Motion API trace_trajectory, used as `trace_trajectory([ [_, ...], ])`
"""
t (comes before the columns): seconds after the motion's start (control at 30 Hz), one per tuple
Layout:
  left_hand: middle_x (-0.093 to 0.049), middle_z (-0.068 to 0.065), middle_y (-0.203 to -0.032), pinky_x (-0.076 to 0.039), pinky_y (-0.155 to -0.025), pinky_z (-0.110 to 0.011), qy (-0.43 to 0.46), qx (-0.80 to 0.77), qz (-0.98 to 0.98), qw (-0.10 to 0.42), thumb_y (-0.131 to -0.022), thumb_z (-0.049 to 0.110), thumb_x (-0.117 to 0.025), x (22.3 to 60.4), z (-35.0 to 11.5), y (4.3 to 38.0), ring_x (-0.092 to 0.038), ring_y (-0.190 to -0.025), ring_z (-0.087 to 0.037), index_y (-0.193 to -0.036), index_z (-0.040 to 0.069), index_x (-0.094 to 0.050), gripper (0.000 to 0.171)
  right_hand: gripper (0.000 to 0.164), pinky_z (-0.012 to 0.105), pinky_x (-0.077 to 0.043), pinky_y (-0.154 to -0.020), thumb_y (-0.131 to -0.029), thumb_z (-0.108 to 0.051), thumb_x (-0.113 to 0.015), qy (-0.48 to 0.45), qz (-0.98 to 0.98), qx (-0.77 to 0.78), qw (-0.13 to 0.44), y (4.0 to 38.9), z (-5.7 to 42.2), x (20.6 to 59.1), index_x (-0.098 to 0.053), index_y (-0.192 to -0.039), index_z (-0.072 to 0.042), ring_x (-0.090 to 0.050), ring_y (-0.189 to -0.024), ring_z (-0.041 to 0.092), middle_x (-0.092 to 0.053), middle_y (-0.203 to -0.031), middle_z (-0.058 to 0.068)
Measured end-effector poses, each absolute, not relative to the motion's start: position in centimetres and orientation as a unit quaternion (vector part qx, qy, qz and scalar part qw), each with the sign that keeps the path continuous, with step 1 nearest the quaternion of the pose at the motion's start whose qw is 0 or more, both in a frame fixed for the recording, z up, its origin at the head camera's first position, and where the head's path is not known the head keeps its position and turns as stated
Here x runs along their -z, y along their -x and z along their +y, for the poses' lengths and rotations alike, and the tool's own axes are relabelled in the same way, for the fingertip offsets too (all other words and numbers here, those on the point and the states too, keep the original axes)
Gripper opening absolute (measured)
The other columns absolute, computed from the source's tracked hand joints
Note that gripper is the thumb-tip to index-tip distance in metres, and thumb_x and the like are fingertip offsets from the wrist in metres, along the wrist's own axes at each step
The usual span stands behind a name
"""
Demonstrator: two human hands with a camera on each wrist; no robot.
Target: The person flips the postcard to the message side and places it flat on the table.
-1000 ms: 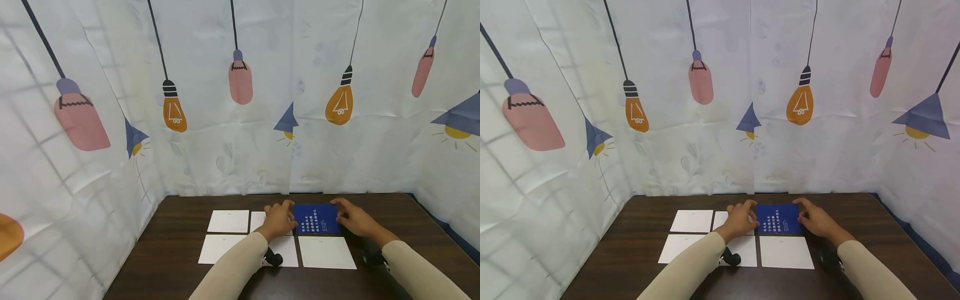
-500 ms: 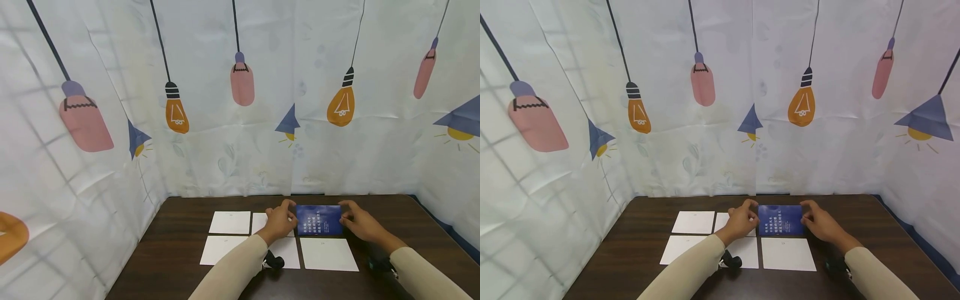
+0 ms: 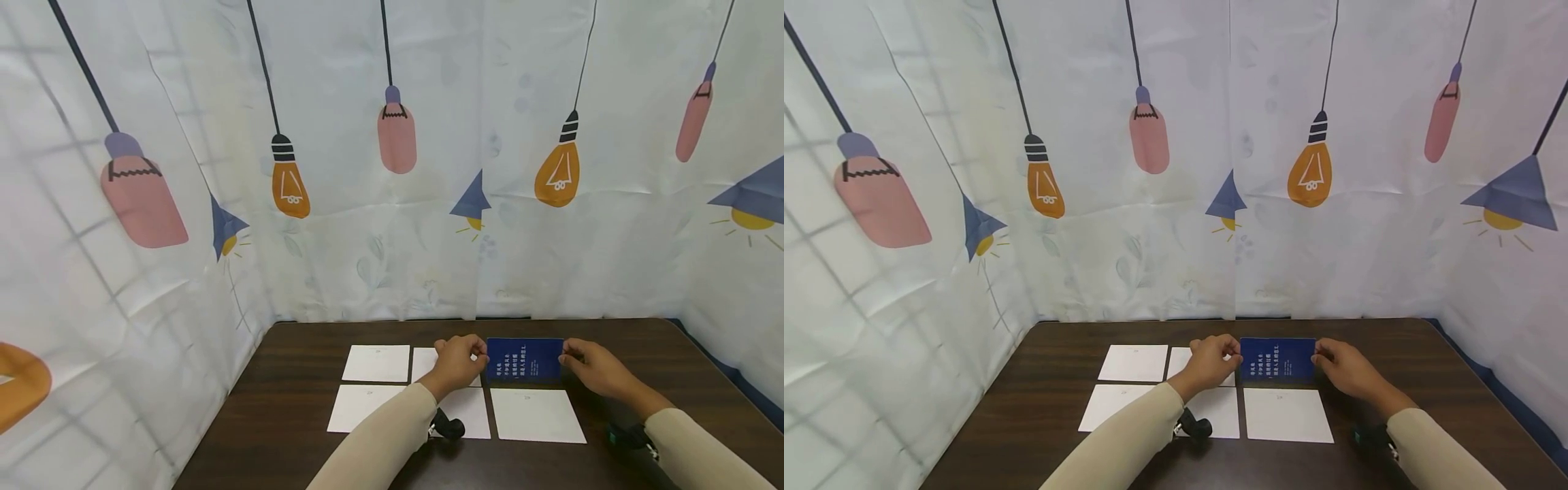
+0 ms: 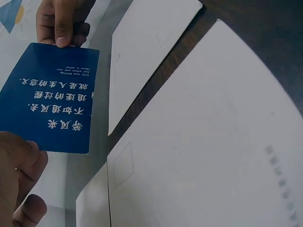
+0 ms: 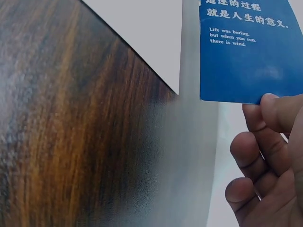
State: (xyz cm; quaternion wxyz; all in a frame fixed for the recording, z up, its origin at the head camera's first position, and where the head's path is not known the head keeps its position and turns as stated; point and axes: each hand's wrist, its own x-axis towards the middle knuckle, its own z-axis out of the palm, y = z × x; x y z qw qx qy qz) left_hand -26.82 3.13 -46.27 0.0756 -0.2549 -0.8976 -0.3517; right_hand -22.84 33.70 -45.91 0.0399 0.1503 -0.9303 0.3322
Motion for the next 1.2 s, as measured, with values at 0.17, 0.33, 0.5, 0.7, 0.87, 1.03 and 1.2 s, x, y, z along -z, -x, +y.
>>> trace_trajectory([
  [0.17, -0.069, 0.016, -0.087, -0.021, -0.087, -0.045, 0.261, 0.359, -0.893, 0.078, -0.093, 0.018, -0.073, 45.97, 2.99, 26.71, -0.049, -0.087, -0.006, -0.089, 0.023, -0.065, 0.011, 0.014, 0.031, -0.038, -0.05, -0.107, -0.024, -0.058, -0.146, -0.933, -0.327, 0.036, 22.67, 33.73, 45.74, -0.057, -0.1, -0.012, -0.045, -0.057, 0.013, -0.057, -0.081, -0.001],
  [0.33, -0.066, 0.02, -0.086, -0.021, -0.087, -0.046, 0.259, 0.36, -0.893, 0.078, -0.094, 0.019, -0.073, 45.88, 2.9, 26.74, -0.05, -0.093, -0.008, -0.091, 0.023, -0.066, 0.009, 0.013, 0.033, -0.038, -0.054, -0.106, -0.025, -0.059, -0.154, -0.932, -0.327, 0.041, 22.55, 33.74, 45.57, -0.059, -0.103, -0.012, -0.051, -0.07, 0.016, -0.063, -0.092, 0.0],
  [0.5, -0.065, 0.021, -0.086, -0.021, -0.087, -0.046, 0.261, 0.369, -0.889, 0.07, -0.097, 0.021, -0.071, 45.8, 2.81, 26.76, -0.048, -0.089, -0.007, -0.094, 0.022, -0.066, 0.006, 0.014, 0.036, -0.041, -0.06, -0.105, -0.023, -0.06, -0.157, -0.931, -0.327, 0.04, 22.57, 33.8, 45.54, -0.064, -0.111, -0.011, -0.055, -0.077, 0.016, -0.066, -0.097, 0.0],
  [0.7, -0.069, 0.019, -0.091, -0.022, -0.087, -0.046, 0.258, 0.37, -0.89, 0.07, -0.097, 0.022, -0.07, 45.87, 2.76, 26.7, -0.048, -0.088, -0.006, -0.096, 0.022, -0.067, 0.004, 0.015, 0.036, -0.044, -0.063, -0.104, -0.022, -0.062, -0.154, -0.929, -0.334, 0.035, 22.56, 33.79, 45.51, -0.067, -0.116, -0.013, -0.058, -0.08, 0.017, -0.068, -0.1, -0.001],
  [0.87, -0.069, 0.019, -0.09, -0.022, -0.088, -0.046, 0.257, 0.365, -0.892, 0.071, -0.096, 0.022, -0.071, 45.9, 2.64, 26.58, -0.049, -0.091, -0.007, -0.095, 0.023, -0.068, 0.004, 0.013, 0.037, -0.049, -0.065, -0.103, -0.02, -0.063, -0.154, -0.93, -0.332, 0.039, 22.57, 33.79, 45.66, -0.067, -0.114, -0.014, -0.062, -0.087, 0.018, -0.069, -0.106, 0.002],
  [1.03, -0.069, 0.02, -0.088, -0.022, -0.086, -0.044, 0.264, 0.359, -0.892, 0.075, -0.095, 0.021, -0.072, 46.12, 2.5, 26.45, -0.051, -0.09, -0.007, -0.095, 0.02, -0.069, 0.002, 0.013, 0.036, -0.049, -0.065, -0.102, -0.018, -0.065, -0.154, -0.931, -0.328, 0.037, 22.5, 33.75, 45.89, -0.068, -0.114, -0.014, -0.064, -0.089, 0.018, -0.069, -0.107, 0.003],
  [1.2, -0.068, 0.02, -0.088, -0.022, -0.086, -0.044, 0.269, 0.362, -0.89, 0.073, -0.096, 0.022, -0.07, 46.19, 2.34, 26.32, -0.051, -0.092, -0.007, -0.093, 0.019, -0.071, 0.004, 0.017, 0.032, -0.048, -0.062, -0.102, -0.013, -0.063, -0.158, -0.928, -0.335, 0.03, 22.45, 33.77, 45.82, -0.068, -0.118, -0.011, -0.064, -0.084, 0.019, -0.07, -0.105, 0.005],
])
